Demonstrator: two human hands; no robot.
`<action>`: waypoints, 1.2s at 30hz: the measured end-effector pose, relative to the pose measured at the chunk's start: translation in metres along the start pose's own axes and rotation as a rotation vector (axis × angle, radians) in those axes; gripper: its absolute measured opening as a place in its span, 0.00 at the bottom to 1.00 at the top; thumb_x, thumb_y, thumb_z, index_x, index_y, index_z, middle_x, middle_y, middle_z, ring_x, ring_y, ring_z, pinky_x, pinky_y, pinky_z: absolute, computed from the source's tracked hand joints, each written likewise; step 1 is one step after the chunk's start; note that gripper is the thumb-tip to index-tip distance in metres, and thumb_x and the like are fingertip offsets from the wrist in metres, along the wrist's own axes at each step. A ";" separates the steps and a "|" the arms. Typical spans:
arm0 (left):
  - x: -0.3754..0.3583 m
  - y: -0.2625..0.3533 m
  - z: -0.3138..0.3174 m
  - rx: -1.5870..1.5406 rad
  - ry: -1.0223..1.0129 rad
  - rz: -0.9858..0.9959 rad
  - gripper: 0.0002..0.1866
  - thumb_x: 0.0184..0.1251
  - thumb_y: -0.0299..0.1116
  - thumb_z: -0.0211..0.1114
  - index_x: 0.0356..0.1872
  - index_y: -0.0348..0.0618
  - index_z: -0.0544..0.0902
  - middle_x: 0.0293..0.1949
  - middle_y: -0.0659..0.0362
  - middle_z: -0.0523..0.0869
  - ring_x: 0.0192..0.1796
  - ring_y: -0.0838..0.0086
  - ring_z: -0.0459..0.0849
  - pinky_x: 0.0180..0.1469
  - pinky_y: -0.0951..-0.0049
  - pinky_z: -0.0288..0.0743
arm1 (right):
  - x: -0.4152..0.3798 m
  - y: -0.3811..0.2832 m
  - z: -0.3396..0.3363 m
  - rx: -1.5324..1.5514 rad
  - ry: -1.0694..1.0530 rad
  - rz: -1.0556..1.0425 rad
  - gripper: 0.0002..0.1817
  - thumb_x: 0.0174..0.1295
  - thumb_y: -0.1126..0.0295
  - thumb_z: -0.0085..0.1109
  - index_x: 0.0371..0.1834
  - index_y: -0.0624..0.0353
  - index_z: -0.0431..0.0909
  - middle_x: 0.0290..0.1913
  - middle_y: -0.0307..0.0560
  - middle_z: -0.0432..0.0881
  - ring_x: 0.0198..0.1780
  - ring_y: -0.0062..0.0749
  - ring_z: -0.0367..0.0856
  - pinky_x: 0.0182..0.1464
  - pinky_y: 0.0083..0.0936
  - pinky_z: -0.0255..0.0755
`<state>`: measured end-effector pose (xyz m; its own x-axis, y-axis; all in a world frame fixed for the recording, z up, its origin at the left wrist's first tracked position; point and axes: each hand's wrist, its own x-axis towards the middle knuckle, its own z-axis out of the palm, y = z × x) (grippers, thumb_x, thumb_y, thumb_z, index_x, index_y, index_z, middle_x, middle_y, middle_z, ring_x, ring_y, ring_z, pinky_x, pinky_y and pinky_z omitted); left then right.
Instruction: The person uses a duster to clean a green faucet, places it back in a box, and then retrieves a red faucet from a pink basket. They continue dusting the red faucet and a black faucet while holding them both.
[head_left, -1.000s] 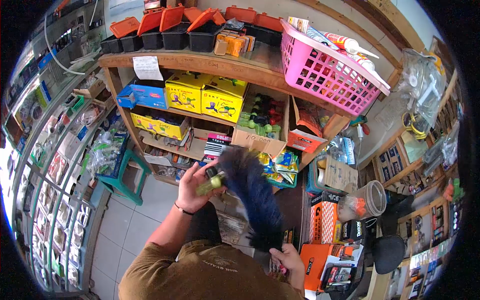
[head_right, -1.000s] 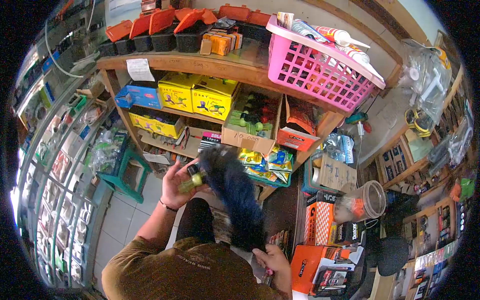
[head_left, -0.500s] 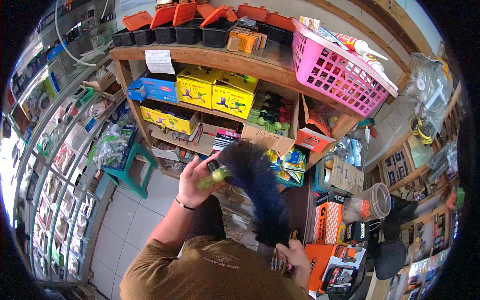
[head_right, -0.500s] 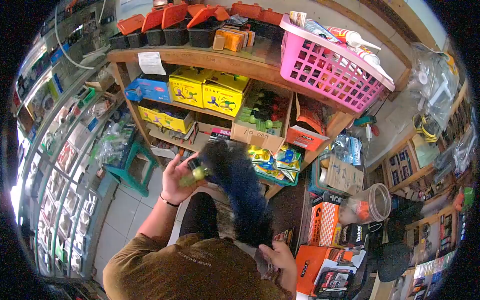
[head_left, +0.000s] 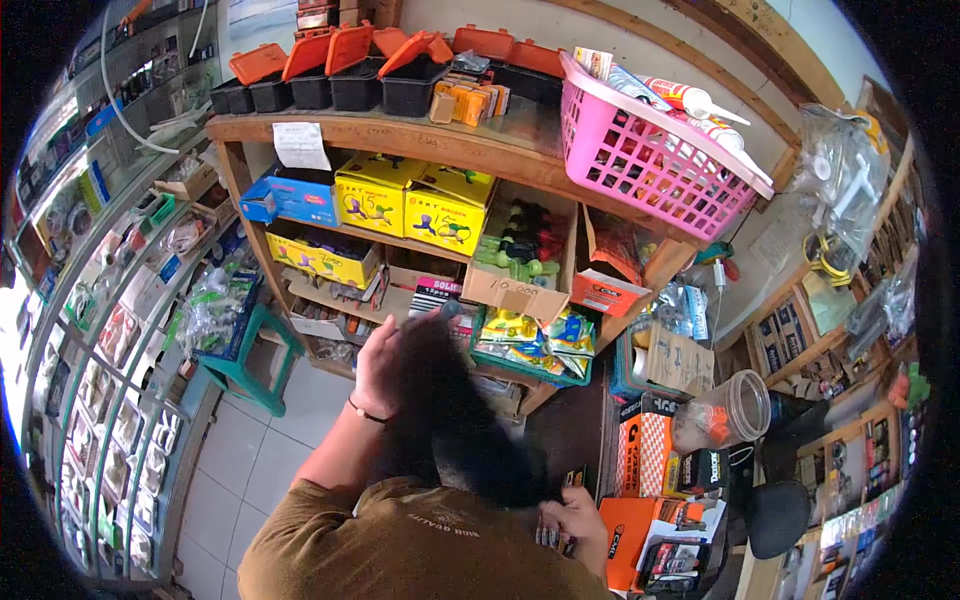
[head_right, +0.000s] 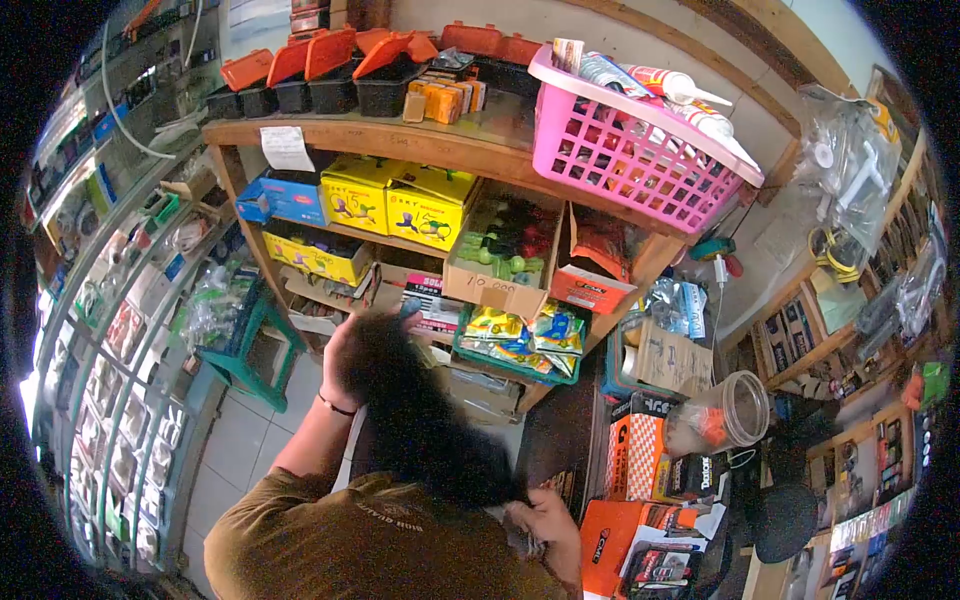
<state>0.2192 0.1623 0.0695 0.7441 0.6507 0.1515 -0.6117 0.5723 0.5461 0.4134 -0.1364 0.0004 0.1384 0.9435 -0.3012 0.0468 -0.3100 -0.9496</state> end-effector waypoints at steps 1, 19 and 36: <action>-0.001 0.003 0.001 -0.201 -0.090 -0.083 0.35 0.64 0.55 0.41 0.65 0.40 0.57 0.64 0.47 0.62 0.63 0.56 0.65 0.59 0.57 0.64 | 0.002 0.008 0.000 0.128 0.040 0.075 0.11 0.59 0.69 0.59 0.22 0.64 0.75 0.16 0.34 0.68 0.22 0.14 0.64 0.22 0.19 0.59; 0.013 -0.005 0.010 -0.124 -0.038 -0.158 0.35 0.66 0.56 0.39 0.61 0.34 0.63 0.62 0.46 0.65 0.59 0.53 0.69 0.59 0.60 0.65 | -0.003 -0.010 -0.001 -0.217 0.091 0.055 0.18 0.59 0.67 0.58 0.13 0.60 0.70 0.10 0.38 0.69 0.09 0.18 0.63 0.11 0.20 0.54; 0.001 0.002 -0.017 -0.189 0.047 -0.104 0.34 0.65 0.55 0.43 0.61 0.36 0.64 0.60 0.47 0.69 0.60 0.57 0.69 0.61 0.61 0.62 | 0.004 -0.012 -0.016 -0.355 0.105 -0.075 0.20 0.56 0.64 0.64 0.16 0.64 0.68 0.19 0.35 0.70 0.21 0.15 0.65 0.23 0.19 0.61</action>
<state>0.2141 0.1727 0.0574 0.7952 0.6032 0.0618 -0.5752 0.7181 0.3918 0.4290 -0.1304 0.0122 0.2211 0.9536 -0.2042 0.3976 -0.2793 -0.8740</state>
